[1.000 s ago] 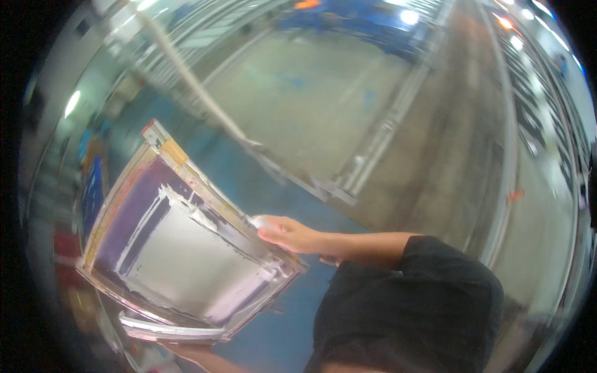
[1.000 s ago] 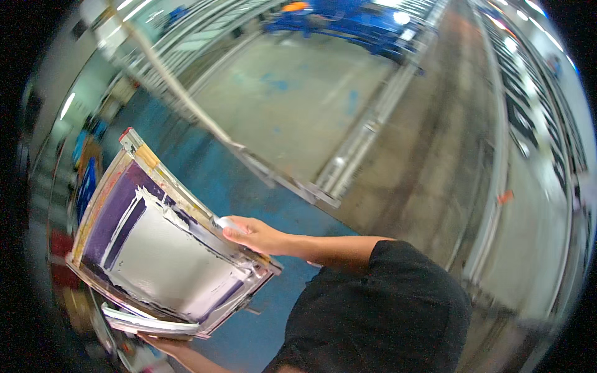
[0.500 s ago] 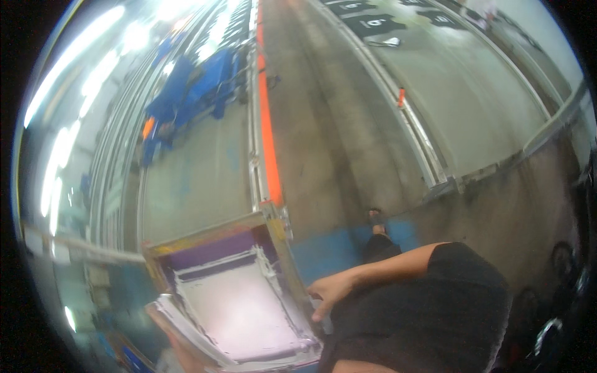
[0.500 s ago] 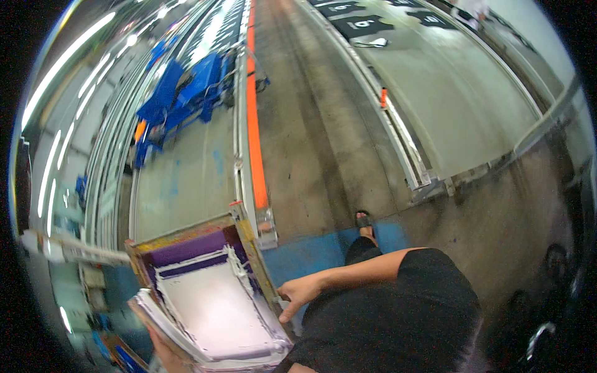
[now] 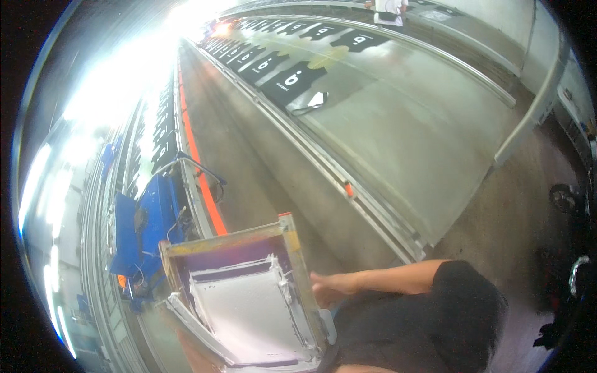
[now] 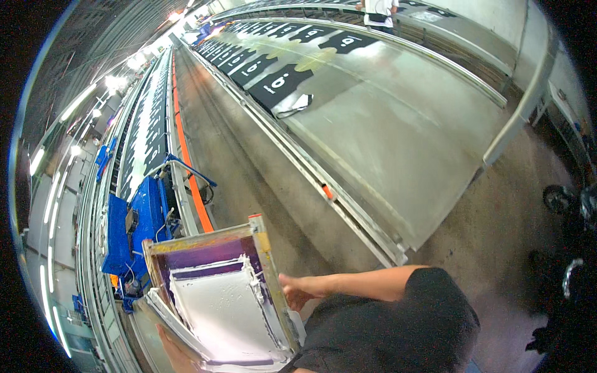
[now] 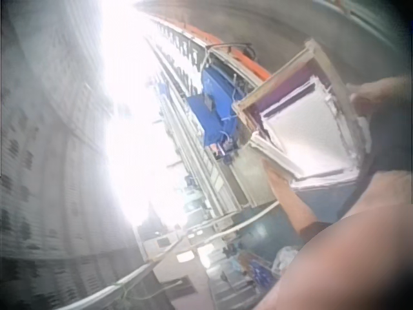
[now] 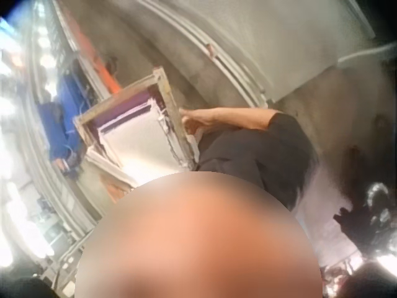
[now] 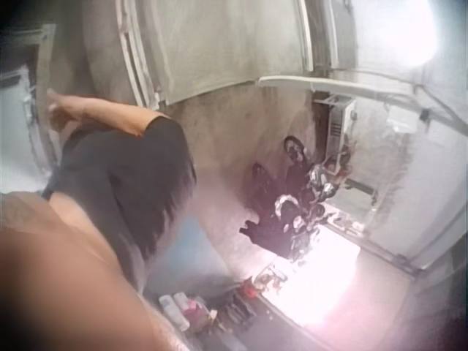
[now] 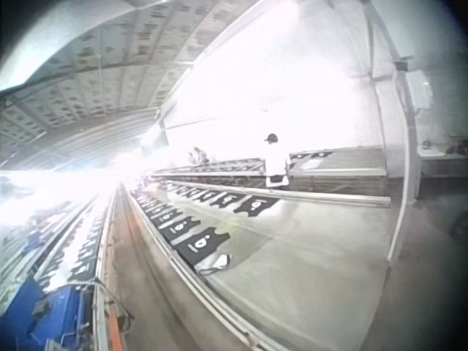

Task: The person repeatedly uses a squeegee to spread white ink across a screen printing frame mounted on a table. The person occasionally lifts the frame to inspect the ink distribution and then resumes squeegeeing. The process is repeated multiple times without a visible final printed product.

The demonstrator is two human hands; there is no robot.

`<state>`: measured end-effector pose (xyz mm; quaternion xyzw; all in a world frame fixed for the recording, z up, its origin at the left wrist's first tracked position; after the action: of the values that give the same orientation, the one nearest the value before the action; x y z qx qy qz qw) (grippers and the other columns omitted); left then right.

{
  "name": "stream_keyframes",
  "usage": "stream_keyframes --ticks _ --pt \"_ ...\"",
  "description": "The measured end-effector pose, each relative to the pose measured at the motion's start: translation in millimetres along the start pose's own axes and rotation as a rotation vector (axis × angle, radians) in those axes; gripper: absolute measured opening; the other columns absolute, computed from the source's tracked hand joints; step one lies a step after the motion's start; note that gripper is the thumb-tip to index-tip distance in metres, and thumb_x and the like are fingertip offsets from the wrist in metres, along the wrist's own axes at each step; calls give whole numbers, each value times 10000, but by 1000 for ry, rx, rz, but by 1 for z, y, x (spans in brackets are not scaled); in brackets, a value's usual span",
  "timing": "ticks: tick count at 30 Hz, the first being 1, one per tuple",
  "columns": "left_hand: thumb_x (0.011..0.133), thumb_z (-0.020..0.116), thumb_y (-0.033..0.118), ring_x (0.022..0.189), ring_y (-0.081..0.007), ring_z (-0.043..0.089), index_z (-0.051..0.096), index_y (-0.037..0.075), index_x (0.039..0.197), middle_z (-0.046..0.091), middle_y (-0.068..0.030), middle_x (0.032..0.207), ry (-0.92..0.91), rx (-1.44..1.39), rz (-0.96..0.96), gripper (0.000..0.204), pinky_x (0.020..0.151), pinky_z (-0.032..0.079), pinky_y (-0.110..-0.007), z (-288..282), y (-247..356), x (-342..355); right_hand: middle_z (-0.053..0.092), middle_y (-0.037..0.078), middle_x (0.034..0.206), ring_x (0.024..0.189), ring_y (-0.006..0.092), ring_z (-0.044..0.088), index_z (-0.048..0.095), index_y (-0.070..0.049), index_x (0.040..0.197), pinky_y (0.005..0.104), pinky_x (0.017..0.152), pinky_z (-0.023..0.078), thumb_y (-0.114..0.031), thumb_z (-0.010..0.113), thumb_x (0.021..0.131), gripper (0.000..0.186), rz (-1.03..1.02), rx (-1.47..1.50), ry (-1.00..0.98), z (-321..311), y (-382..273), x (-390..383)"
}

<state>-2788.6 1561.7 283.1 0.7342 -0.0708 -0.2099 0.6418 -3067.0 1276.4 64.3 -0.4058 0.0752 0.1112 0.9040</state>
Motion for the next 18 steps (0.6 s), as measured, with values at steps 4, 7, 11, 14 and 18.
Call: stream_keyframes --ticks 4,7,11,14,18 --pt "1052 529 670 1425 -320 530 381 79 1665 507 -158 1601 -106 5 2 865 1171 438 -451 26 17 90 764 155 1097 960 282 764 693 -5 1225 411 861 608 -875 250 1013 998 -113 452 250 -85 -52 38" --pt "1070 530 636 1391 -316 547 409 52 1644 539 -161 1562 -110 -102 -66 828 1168 421 -433 43 36 192 768 139 1072 951 278 767 678 -13 1224 416 846 608 -858 309 1019 945 -187 494 374 -148 -87 90" --pt "1062 543 646 1335 -301 591 445 61 1622 587 -142 1507 -109 -64 -1 816 1122 460 -432 66 74 309 763 121 1028 905 234 764 681 -37 1128 357 780 602 -714 466 1078 712 -153 420 666 -201 -125 158" --pt "1029 594 666 1138 -258 713 613 93 1494 715 -105 1340 -96 -112 42 738 988 580 -388 100 115 405 763 93 1011 875 190 749 691 -38 1118 325 771 595 -535 581 1107 509 -347 167 914 -235 -182 189" --pt "1036 613 635 1156 -245 709 626 68 1487 732 -96 1319 -228 -59 85 725 1014 572 -388 140 158 527 759 101 1081 934 208 739 687 -33 1234 363 830 602 -314 657 1100 313 -530 57 1122 -275 -244 205"
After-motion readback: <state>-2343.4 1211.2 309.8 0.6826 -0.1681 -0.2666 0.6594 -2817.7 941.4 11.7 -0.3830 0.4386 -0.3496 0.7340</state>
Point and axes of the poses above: each hand's wrist, its own x-axis towards the middle knuckle, its own z-axis out of the palm, y = z × x, the point moved 4 cm from there along x, towards the middle knuckle
